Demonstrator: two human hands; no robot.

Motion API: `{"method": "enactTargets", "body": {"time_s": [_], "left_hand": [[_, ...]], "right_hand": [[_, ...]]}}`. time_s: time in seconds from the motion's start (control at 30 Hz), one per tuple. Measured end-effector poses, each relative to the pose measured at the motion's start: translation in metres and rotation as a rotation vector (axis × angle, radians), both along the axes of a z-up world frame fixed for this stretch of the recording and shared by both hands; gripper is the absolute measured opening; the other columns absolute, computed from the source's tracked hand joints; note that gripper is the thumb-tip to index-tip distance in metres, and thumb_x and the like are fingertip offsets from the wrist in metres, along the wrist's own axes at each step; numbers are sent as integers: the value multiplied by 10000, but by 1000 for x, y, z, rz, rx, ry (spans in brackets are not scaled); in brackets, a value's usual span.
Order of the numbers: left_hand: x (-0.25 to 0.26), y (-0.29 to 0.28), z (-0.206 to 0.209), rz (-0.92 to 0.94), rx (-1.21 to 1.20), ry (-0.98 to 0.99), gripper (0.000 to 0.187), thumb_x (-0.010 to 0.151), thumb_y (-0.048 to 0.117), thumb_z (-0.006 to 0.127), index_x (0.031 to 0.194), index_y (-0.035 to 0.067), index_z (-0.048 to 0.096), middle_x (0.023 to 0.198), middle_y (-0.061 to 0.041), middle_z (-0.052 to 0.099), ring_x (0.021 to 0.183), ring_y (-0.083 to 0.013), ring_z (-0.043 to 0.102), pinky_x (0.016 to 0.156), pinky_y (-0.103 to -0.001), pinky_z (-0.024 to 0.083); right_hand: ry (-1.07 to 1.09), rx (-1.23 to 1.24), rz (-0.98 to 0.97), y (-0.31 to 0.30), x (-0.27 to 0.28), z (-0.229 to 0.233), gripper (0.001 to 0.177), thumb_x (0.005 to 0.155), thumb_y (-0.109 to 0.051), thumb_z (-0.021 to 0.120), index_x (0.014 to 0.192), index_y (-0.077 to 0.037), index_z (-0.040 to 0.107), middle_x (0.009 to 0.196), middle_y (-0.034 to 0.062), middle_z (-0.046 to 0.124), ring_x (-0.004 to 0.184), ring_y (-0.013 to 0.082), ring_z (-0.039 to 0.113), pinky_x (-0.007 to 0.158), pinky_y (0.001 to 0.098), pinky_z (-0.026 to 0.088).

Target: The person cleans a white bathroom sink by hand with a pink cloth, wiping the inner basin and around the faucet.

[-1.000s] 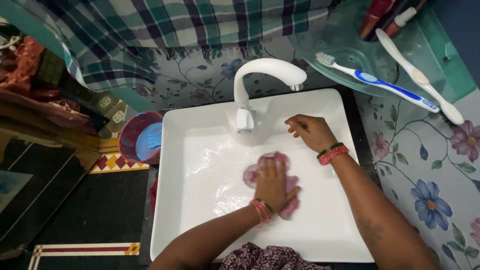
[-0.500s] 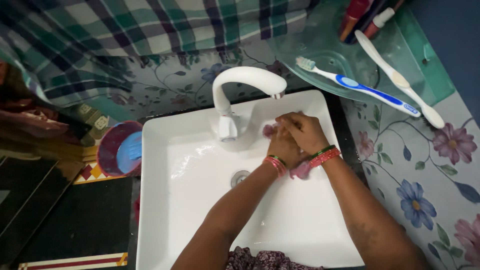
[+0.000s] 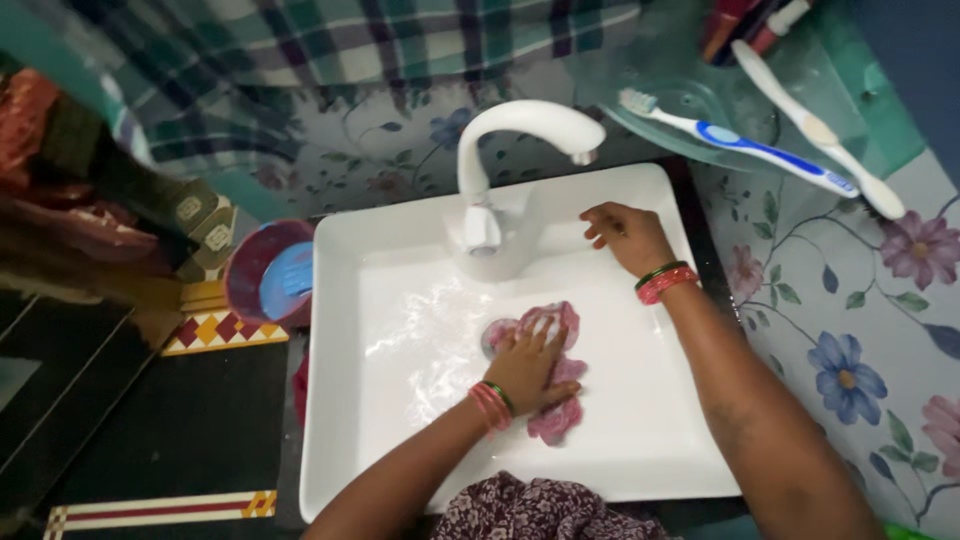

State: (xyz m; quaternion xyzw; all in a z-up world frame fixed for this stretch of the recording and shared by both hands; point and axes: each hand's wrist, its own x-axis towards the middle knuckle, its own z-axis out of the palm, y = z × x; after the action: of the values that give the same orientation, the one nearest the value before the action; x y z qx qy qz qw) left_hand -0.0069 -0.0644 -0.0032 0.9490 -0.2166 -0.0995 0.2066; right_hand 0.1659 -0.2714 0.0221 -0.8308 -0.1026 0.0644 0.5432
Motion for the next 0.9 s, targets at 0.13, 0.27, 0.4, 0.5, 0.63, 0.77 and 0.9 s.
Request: {"method": "enactTargets", "body": {"time_s": [0.13,0.27,0.4,0.5,0.63,0.77,0.9], "left_hand": [[4,60,26,76,-199,194,689,927,468,588,1487,84,470,1378,-123,663,1329,-284,587,1209,-577,247],[11,130,41,483,-463,29,532,988,419,553,1384,73,638,1224,-125,734,975,-281,705,892,-376,558],[32,204,26,583,-742,-124,565,1077,461,448,1325,3,667,1190,-148,779,1167,-221,718,1032,-346,515],[52,238,-3,678,-1108,25,632,1075,502,393,1341,-21,626,1228,-174,737,1226,-240,671,1045,-348,479],[62,254,-28,787,-1084,115,695,1063,536,348,1310,-39,651,1202,-168,742,1208,-255,687,1038,-369,501],[65,248,-13,681,-1002,49,739,1057,552,314,1308,-59,645,1225,-194,732,1226,-277,668,1057,-380,461],[59,252,2,713,-958,-69,767,1072,563,311,1267,-90,663,1238,-223,725,1237,-299,678,1094,-370,461]], "right_hand": [[12,-98,-13,2,-2,-4,256,1022,-231,577,1133,-72,742,896,81,777,737,147,731,693,310,558],[-7,-249,-22,11,-13,-3,275,1030,-255,557,1129,-88,752,921,90,784,758,182,734,714,328,574],[-176,-434,87,27,-31,-10,308,1017,-317,579,1142,-98,756,984,90,788,832,242,742,786,351,566],[-169,-426,180,52,-60,-11,350,984,-363,596,1150,-112,775,1041,102,785,858,267,743,801,377,576],[61,-414,282,80,-98,-10,432,966,-430,572,1255,-143,718,1258,60,769,1018,254,768,907,373,601],[28,-908,456,122,-157,-6,1050,821,-529,766,1604,-171,164,1700,199,96,1499,359,90,1188,443,199],[-270,-637,817,165,-197,8,1038,806,-565,755,1632,-247,212,1713,74,196,1573,314,158,1250,531,157]]}}
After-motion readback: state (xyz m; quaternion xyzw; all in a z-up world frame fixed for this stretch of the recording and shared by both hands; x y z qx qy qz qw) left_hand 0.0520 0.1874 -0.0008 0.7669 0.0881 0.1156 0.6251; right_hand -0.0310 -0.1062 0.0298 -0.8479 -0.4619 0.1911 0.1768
